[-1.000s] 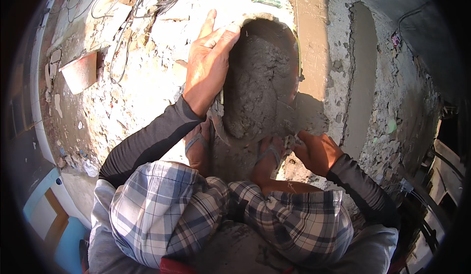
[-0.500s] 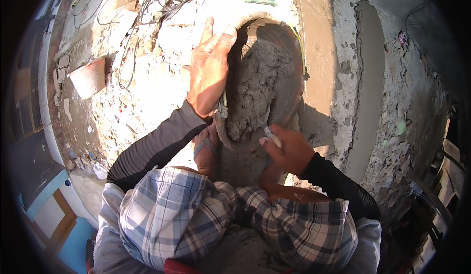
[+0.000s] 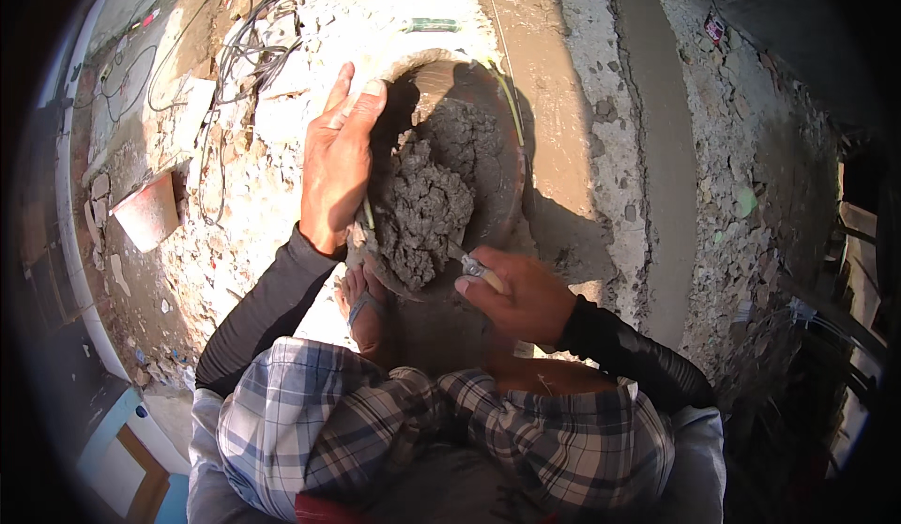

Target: The person scoops wet cement from a bucket using a trowel and applies it to a floor trench. They spread and smooth the cement along the trench, then use a long straight edge to level the surface.

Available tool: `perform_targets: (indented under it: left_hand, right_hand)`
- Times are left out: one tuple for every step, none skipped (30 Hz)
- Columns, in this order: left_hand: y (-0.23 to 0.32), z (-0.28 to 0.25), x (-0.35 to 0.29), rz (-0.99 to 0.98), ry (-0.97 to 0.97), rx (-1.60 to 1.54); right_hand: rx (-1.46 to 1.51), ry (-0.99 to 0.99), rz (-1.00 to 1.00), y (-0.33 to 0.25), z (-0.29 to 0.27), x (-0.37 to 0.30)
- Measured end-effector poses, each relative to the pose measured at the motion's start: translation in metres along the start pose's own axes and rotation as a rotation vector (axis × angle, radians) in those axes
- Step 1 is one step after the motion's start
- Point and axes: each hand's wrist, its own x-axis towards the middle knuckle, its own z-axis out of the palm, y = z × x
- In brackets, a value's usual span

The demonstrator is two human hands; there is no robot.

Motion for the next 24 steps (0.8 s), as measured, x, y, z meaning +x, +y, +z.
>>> perform_targets:
  left_hand:
    - [-0.007,-0.017,0.008,-0.028,-0.022,0.041]
    - [-0.003,-0.021,0.009,-0.059,-0.008,-0.034]
    - [0.008,-0.021,0.009,-0.139,-0.017,-0.051]
    - [0.000,-0.026,0.016,-0.159,-0.045,-0.031]
    - [0.013,-0.029,0.016,-0.152,-0.051,-0.018]
    - [0.023,-0.030,0.017,-0.163,-0.055,-0.004]
    - [0.015,-0.039,0.024,-0.201,-0.105,-0.030]
    - [0.002,-0.054,0.036,-0.241,-0.154,-0.058]
    - [-0.015,-0.078,0.049,-0.240,-0.150,-0.051]
    - [-0.035,-0.114,0.060,-0.242,-0.133,-0.031]
    - [-0.069,-0.142,0.076,-0.216,-0.133,0.061]
    - [-0.065,-0.140,0.080,-0.288,-0.032,0.105]
    - [-0.088,-0.158,0.091,-0.232,-0.036,0.080]
    - [-0.102,-0.185,0.096,-0.173,-0.023,0.076]
    - [-0.104,-0.178,0.097,-0.170,-0.028,0.092]
    - [-0.105,-0.172,0.097,-0.166,-0.031,0.108]
    - [-0.105,-0.166,0.096,-0.163,-0.035,0.127]
    - [-0.107,-0.164,0.097,-0.182,-0.019,0.085]
    - [-0.111,-0.165,0.098,-0.202,-0.004,0.041]
    - [-0.115,-0.164,0.099,-0.222,0.010,-0.004]
    - [-0.108,-0.164,0.100,-0.238,-0.013,0.007]
    - [-0.112,-0.183,0.104,-0.139,-0.059,0.156]
    - [-0.117,-0.198,0.105,-0.165,-0.056,0.159]
    - [-0.132,-0.201,0.108,-0.198,-0.066,0.141]
  right_hand:
    - [0.027,-0.033,0.022,-0.004,-0.002,0.000]
    - [0.032,0.011,-0.035,0.000,-0.003,-0.003]
    - [0.029,0.059,-0.090,0.009,-0.005,-0.006]
    - [0.028,0.100,-0.150,0.017,-0.009,-0.011]
    - [0.103,0.056,-0.090,0.016,-0.018,-0.015]
    - [0.175,0.006,-0.029,0.014,-0.029,-0.020]
    - [0.251,-0.049,0.036,0.013,-0.040,-0.025]
    - [0.250,-0.010,0.114,0.007,-0.053,-0.034]
    - [0.252,0.021,0.178,-0.003,-0.066,-0.041]
    - [0.260,0.035,0.235,-0.006,-0.074,-0.044]
    - [0.322,0.119,0.159,0.007,-0.081,-0.054]
    - [0.326,0.226,0.177,0.011,-0.090,-0.064]
    - [0.330,0.324,0.184,0.015,-0.098,-0.071]
    - [0.280,0.422,0.270,0.011,-0.106,-0.074]
    - [0.099,0.562,0.219,0.021,-0.113,-0.075]
    - [-0.195,0.653,0.200,0.026,-0.122,-0.080]
    - [-0.377,0.713,0.215,0.033,-0.125,-0.079]
    - [-0.558,0.776,0.223,0.042,-0.126,-0.076]
    - [-0.631,0.827,0.232,0.056,-0.123,-0.068]
    - [-0.704,0.877,0.241,0.076,-0.117,-0.057]
    - [-0.767,0.887,0.256,0.100,-0.110,-0.041]
    - [-0.775,0.850,0.236,0.124,-0.104,-0.025]
    - [-0.799,0.779,0.257,0.145,-0.099,-0.022]
    - [-0.839,0.708,0.293,0.160,-0.097,-0.021]
